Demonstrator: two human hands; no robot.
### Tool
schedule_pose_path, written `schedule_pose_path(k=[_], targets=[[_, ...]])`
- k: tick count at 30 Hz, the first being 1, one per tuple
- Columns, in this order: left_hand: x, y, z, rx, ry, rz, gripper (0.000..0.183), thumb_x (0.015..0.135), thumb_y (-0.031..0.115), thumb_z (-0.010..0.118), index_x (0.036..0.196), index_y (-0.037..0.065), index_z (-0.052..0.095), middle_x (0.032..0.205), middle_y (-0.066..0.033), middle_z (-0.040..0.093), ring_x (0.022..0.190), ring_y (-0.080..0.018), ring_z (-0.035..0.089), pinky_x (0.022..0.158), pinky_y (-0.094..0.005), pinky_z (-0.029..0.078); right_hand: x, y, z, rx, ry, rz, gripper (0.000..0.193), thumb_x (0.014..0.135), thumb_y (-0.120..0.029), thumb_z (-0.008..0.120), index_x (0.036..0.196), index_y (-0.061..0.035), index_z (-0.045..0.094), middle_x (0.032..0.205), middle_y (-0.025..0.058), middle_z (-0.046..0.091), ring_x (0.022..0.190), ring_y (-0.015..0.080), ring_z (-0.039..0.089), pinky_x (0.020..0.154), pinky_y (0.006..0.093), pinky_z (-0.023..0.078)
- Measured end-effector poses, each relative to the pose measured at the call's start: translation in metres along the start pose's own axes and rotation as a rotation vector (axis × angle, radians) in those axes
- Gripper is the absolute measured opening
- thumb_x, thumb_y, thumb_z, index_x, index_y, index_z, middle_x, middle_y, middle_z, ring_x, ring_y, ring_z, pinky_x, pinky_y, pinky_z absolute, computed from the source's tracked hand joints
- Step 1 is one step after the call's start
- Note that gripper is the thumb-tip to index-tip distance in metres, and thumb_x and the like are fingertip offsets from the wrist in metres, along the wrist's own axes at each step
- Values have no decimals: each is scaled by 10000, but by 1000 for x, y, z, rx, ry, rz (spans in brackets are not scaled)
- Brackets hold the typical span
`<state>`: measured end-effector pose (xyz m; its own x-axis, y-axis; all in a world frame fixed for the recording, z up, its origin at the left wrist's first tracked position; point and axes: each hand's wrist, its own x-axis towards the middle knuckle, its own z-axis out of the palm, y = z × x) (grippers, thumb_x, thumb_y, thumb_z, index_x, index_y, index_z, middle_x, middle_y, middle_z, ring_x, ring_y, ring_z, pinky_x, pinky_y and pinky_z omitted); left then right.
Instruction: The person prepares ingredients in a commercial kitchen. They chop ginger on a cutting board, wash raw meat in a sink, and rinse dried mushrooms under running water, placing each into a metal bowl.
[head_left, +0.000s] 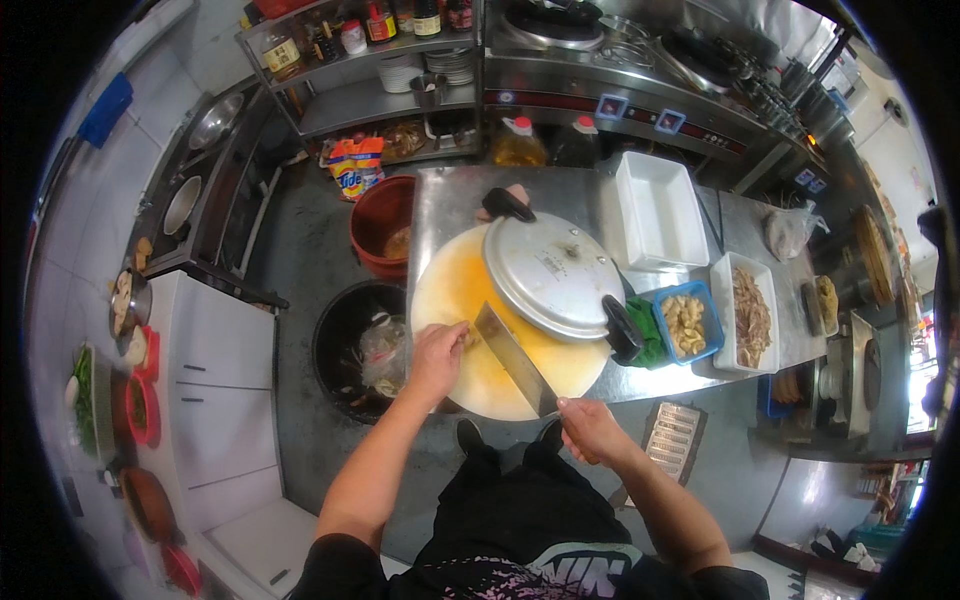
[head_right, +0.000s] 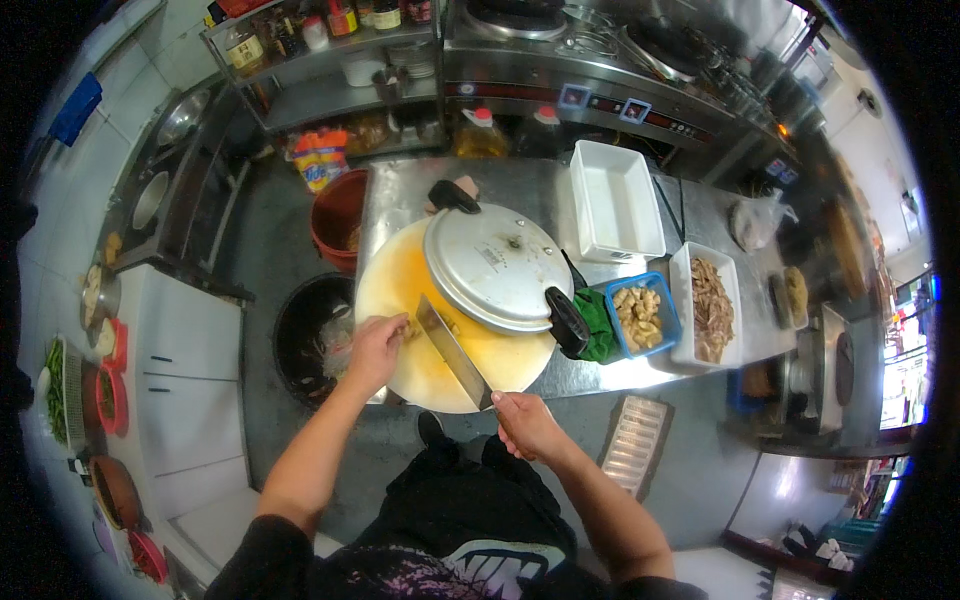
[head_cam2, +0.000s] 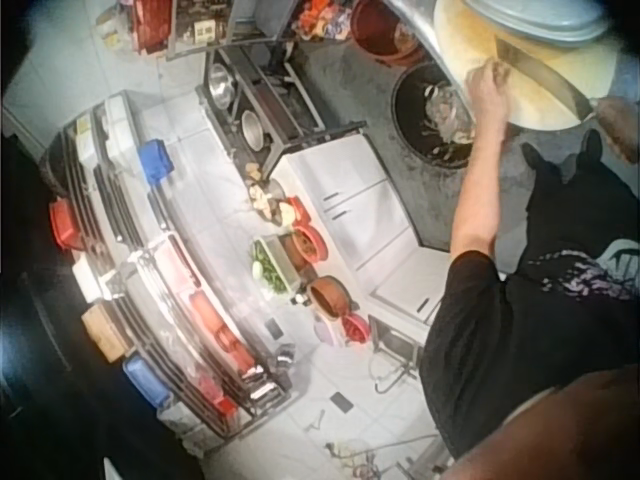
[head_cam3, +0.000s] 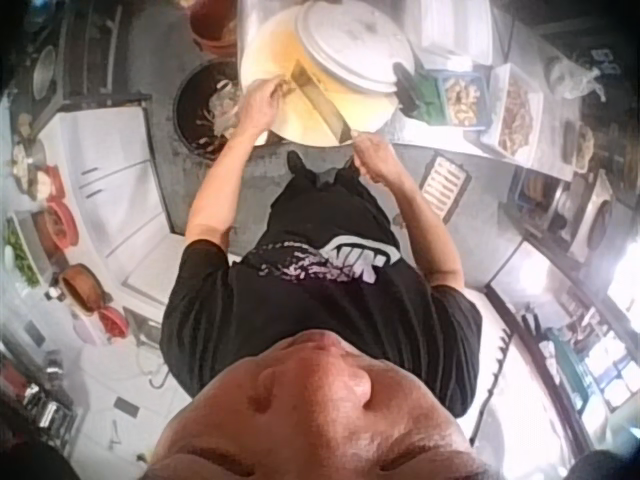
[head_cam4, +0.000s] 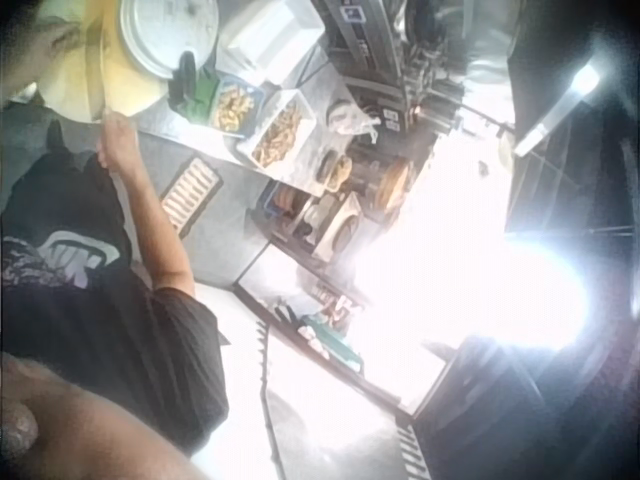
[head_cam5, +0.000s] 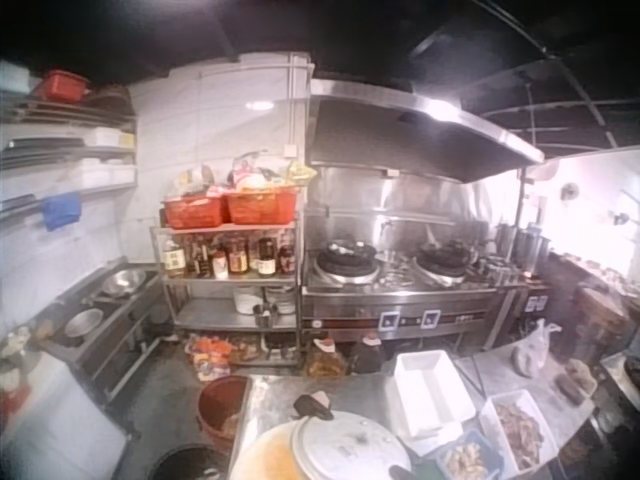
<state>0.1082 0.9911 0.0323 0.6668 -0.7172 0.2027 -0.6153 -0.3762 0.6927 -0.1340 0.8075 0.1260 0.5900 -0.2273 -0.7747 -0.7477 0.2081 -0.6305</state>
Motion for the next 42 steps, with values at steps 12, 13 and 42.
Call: schedule_pose_path(k=[12, 13, 42], targets=[[-28, -1, -15, 105, 252, -10, 116, 801, 36, 722, 916, 39, 708, 992, -116, 706, 983, -330, 640, 890, -423, 495, -12, -6, 6, 78, -64, -37, 517, 1061, -478, 461, 743, -74, 512, 559, 26, 508, 395, 111, 467, 345, 255, 350], [-28, -1, -16, 101, 256, 9, 112, 797, 35, 725, 908, 40, 710, 977, -113, 708, 962, -324, 647, 877, -417, 502, -12, -8, 7, 74, -78, -54, 508, 1060, -468, 464, 749, -70, 519, 559, 31, 514, 398, 111, 474, 347, 248, 355], [-12, -11, -11, 5, 309, 71, 125, 748, -34, 715, 859, 20, 704, 867, -130, 698, 836, -342, 656, 748, -411, 536, 3, -45, 5, -8, -126, 4, 492, 1058, -491, 454, 809, -74, 531, 557, 24, 495, 392, 121, 459, 327, 266, 332]])
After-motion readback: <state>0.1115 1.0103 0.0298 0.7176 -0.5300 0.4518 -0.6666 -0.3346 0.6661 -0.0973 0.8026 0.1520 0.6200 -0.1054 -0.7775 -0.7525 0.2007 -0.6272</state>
